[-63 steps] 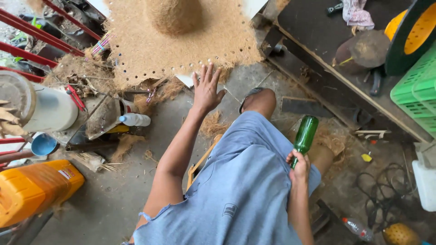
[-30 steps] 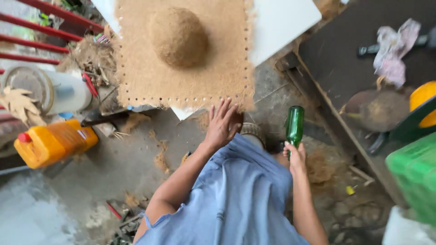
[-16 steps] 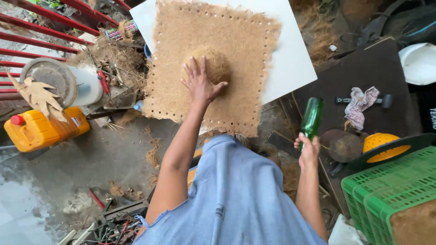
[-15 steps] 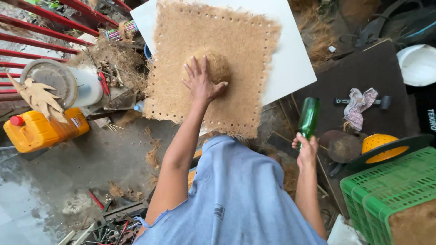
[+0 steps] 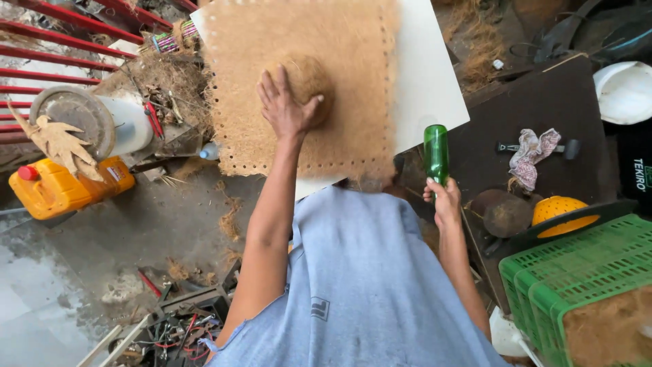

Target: Shaping a hat from coconut fiber by pressing it over a mold using a glass bottle.

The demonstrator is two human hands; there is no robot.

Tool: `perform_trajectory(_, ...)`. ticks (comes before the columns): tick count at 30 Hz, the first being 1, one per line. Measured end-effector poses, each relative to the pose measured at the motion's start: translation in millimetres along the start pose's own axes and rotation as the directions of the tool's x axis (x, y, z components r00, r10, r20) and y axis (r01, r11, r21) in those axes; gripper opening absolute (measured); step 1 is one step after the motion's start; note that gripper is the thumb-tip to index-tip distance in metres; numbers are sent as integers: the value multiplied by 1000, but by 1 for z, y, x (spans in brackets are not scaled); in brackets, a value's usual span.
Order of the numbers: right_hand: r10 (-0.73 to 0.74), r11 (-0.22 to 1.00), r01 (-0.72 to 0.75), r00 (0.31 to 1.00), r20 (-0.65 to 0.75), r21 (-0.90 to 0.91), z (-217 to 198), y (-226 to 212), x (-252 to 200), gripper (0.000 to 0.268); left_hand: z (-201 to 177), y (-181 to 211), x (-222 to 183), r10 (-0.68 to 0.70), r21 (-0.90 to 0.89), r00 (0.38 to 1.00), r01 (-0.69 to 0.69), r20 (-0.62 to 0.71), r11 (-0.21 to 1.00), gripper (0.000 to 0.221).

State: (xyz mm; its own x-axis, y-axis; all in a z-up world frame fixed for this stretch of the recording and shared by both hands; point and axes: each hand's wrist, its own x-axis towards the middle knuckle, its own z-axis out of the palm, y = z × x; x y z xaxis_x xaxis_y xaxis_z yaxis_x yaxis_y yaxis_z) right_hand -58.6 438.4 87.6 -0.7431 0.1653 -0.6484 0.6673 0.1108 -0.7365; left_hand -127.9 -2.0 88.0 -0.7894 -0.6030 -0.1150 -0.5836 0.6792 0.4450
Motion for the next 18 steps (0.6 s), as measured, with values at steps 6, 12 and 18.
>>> perform_trajectory(6,42,999,-42,999,2,-17,-14,-52,19,22,29,-3,43,-269,15,962,270,-43,963,132)
perform_trajectory(12,8,996,-1,997,82,-88,-51,-74,56,21,31,25,2,-222,-33,973,220,-60,975,108)
perform_trajectory(18,-57,971,104,976,212,-217,-81,-69,129,34,53,44,-79,-258,-88,966,256,-7,963,98)
